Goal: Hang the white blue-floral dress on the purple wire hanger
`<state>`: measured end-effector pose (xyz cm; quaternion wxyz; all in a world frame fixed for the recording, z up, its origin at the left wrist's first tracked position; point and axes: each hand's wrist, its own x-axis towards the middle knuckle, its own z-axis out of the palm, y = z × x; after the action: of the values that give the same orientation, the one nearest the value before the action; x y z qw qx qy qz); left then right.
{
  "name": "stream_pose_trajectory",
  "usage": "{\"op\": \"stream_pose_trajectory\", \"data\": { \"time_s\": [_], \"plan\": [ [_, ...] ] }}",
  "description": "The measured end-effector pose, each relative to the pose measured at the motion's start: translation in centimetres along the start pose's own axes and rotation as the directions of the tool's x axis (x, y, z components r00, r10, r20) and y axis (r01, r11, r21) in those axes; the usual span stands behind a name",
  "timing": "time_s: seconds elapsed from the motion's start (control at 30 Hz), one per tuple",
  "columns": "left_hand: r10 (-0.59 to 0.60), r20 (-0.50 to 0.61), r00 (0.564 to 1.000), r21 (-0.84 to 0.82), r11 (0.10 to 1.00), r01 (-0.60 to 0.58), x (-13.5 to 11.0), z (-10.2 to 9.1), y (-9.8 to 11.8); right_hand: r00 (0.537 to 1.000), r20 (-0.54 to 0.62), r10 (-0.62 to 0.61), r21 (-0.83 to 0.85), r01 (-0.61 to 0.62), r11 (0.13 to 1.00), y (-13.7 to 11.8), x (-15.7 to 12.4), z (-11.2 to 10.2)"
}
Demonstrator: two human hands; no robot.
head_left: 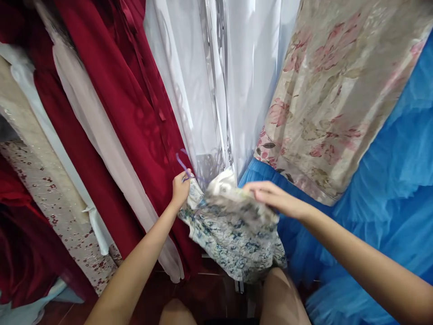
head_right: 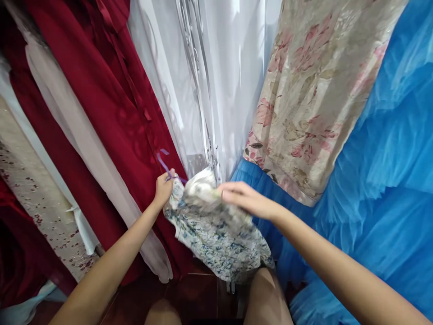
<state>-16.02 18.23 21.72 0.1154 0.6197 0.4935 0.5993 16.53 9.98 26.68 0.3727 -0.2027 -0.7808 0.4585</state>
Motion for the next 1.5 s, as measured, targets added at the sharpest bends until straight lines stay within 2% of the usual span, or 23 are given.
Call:
{"op": "stream_pose_trajectory", "data": {
  "time_s": [0.03,0.07,0.1,0.17,0.23,0.3,0.37,0.43,0.53,0.63,0.7,0.87,1.0,1.1,1.17,1.23,1.27,1.33,1.4,1.43,1.5],
  "plan": [
    [-0.063,-0.066,0.996,-0.104,0.993,0.056,-0.2,-0.1,-0.2,0.986,0.164,-0.028,-0.062,0.039,0.997,-0.6,-0.4,1.1],
    [-0.116,-0.11,0.987,-0.213,0.973,0.09,-0.5,-0.2,-0.1,0.963,0.265,-0.041,-0.129,0.078,0.989,-0.8,-0.7,2.1],
    [-0.148,-0.128,0.981,-0.32,0.942,0.101,-0.8,-0.1,0.4,0.956,0.289,-0.049,-0.204,0.111,0.973,-0.8,-0.9,2.8],
    [-0.154,-0.052,0.987,-0.518,0.849,0.105,-1.8,0.2,2.4,0.978,0.19,-0.088,-0.378,0.156,0.913,0.1,-0.8,3.6],
    [-0.11,0.161,0.981,-0.672,0.716,0.191,-3.1,0.8,5.5,0.981,0.09,-0.174,-0.53,0.195,0.825,1.6,-0.1,4.2],
    [-0.056,0.391,0.918,-0.718,0.605,0.343,-4.4,1.5,8.8,0.962,0.055,-0.266,-0.623,0.241,0.744,3.1,0.8,4.7],
    [0.001,0.494,0.87,-0.709,0.58,0.402,-5.5,2.0,11.4,0.947,0.027,-0.321,-0.677,0.253,0.691,4.3,1.4,5.3],
    [0.068,0.504,0.861,-0.686,0.637,0.352,-6.3,2.2,12.9,0.938,-0.041,-0.343,-0.709,0.215,0.672,5.0,1.3,5.7],
    [0.089,0.504,0.859,-0.636,0.711,0.3,-6.4,2.0,12.9,0.919,-0.141,-0.369,-0.755,0.141,0.641,5.2,0.4,5.8],
    [0.026,0.551,0.834,-0.628,0.67,0.395,-6.1,2.2,12.2,0.893,-0.168,-0.418,-0.787,0.134,0.602,4.2,-0.5,6.3],
    [0.029,0.559,0.829,-0.625,0.671,0.398,-6.1,3.1,12.1,0.877,-0.185,-0.443,-0.787,0.137,0.601,3.4,-0.6,7.1],
    [0.084,0.479,0.874,-0.56,0.796,0.231,-6.9,5.6,13.0,0.866,-0.258,-0.427,-0.816,0.041,0.577,2.8,0.1,8.8],
    [0.044,0.477,0.878,-0.558,0.787,0.264,-6.4,6.1,12.6,0.874,-0.211,-0.437,-0.764,0.132,0.632,3.1,-1.2,9.1],
    [-0.004,0.544,0.839,-0.535,0.768,0.351,-6.0,6.3,11.8,0.906,-0.074,-0.417,-0.745,0.228,0.627,3.1,-2.9,9.4],
    [0.013,0.63,0.776,-0.488,0.784,0.384,-6.1,6.5,11.4,0.909,0.041,-0.414,-0.735,0.308,0.604,3.2,-3.8,9.1],
    [0.058,0.684,0.727,-0.448,0.82,0.356,-6.4,6.6,11.4,0.901,0.084,-0.425,-0.732,0.345,0.587,3.4,-4.4,8.1],
    [0.081,0.695,0.714,-0.437,0.837,0.33,-6.4,6.6,11.5,0.901,0.067,-0.429,-0.733,0.336,0.591,3.4,-4.6,7.3],
    [0.105,0.708,0.699,-0.423,0.855,0.301,-6.5,6.5,11.6,0.897,-0.042,-0.439,-0.733,0.271,0.624,3.2,-5.1,6.0],
    [0.106,0.713,0.693,-0.412,0.863,0.292,-6.5,6.6,11.6,0.879,-0.155,-0.451,-0.71,0.218,0.669,2.7,-5.5,5.6],
    [0.1,0.712,0.695,-0.402,0.87,0.287,-6.4,6.8,11.5,0.877,-0.17,-0.449,-0.692,0.218,0.688,2.4,-5.6,6.1],
    [0.064,0.694,0.717,-0.348,0.901,0.257,-6.4,7.5,10.8,0.897,-0.116,-0.426,-0.644,0.258,0.72,1.7,-5.6,8.3]
  ]
}}
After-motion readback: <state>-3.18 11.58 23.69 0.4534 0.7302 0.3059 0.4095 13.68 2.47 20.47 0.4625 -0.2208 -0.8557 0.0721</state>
